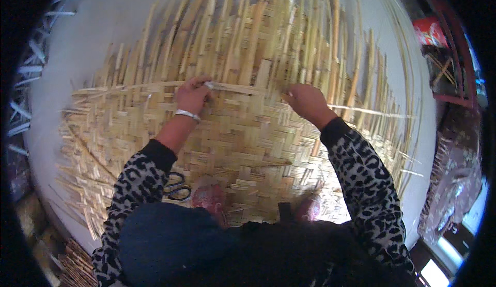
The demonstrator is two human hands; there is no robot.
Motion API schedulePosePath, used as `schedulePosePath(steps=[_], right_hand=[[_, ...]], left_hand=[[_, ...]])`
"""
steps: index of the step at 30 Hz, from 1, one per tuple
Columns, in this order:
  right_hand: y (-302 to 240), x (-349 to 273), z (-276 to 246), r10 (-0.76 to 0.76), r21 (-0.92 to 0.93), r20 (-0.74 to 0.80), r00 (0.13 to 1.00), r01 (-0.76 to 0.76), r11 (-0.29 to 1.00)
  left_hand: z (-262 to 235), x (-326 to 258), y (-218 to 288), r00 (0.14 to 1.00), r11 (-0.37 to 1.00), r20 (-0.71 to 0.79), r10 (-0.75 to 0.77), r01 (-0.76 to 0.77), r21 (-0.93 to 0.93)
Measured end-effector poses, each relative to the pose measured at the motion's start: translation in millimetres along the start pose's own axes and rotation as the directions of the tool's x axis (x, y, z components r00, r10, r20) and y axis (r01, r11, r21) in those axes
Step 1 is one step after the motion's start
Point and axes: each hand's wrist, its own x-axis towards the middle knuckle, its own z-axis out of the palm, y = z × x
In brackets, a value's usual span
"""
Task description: The person weaves a flat basket by interlacing thin bamboo strips by hand. They repeatedly thread strips through the existing weave, adjust alignment, and occasionally use scissors to trim excess material.
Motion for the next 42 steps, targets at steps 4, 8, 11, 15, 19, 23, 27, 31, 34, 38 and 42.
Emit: schedulePosePath(steps=[4,8,11,15,19,23,27,31,34,38,42], right_hand=[[10.5,5.3,-10.1,0.047,-0.018,0.157,0.986,-0.045,0.999],[40.7,11.7,-18.1,-0.005,0.179,0.303,0.953,-0.051,0.982],[51.9,10.2,-12.3,0.014,0.302,0.307,0.952,-0.112,0.947],[56.6,9.7,-8.9,0.11,0.496,0.444,0.889,-0.347,0.796],[55.2,10.2,-11.3,0.145,0.534,0.49,0.86,-0.427,0.73],[50.8,11.2,-10.1,0.189,0.435,0.45,0.873,-0.399,0.807],[50.2,10.9,-10.2,0.136,0.442,0.422,0.896,-0.335,0.832],[51.3,11.7,-12.4,0.122,0.445,0.447,0.886,-0.339,0.829],[49.0,10.3,-10.5,0.034,0.398,0.323,0.946,-0.168,0.902],[43.6,-0.2,-2.4,-0.001,0.305,0.139,0.99,-0.042,0.951],[37.6,-9.3,3.5,-0.021,0.263,0.001,1.0,0.02,0.965]], left_hand=[[0.2,-4.1,1.9,0.996,0.988,0.058,-0.074,0.081,-0.134],[-3.6,1.8,1.7,0.992,0.989,0.077,-0.095,0.103,-0.104],[-2.8,-0.9,12.1,0.989,0.992,0.093,-0.115,0.12,-0.046],[5.1,-19.8,37.6,0.967,0.975,0.203,-0.155,0.116,0.191],[55.8,-25.1,45.5,0.908,0.927,0.401,0.123,-0.249,0.28],[109.4,-5.4,51.7,0.635,0.509,0.61,0.474,-0.763,0.399],[124.1,1.9,55.6,0.819,0.427,0.523,0.237,-0.571,0.701],[132.1,14.1,61.1,0.788,0.448,0.574,0.223,-0.606,0.658],[141.9,22.4,67.1,0.78,0.508,0.596,0.191,-0.598,0.62],[155.8,24.9,73.2,0.8,0.649,0.598,0.052,-0.482,0.588],[163.5,29.8,70.8,0.886,0.664,0.46,-0.062,-0.307,0.681]])
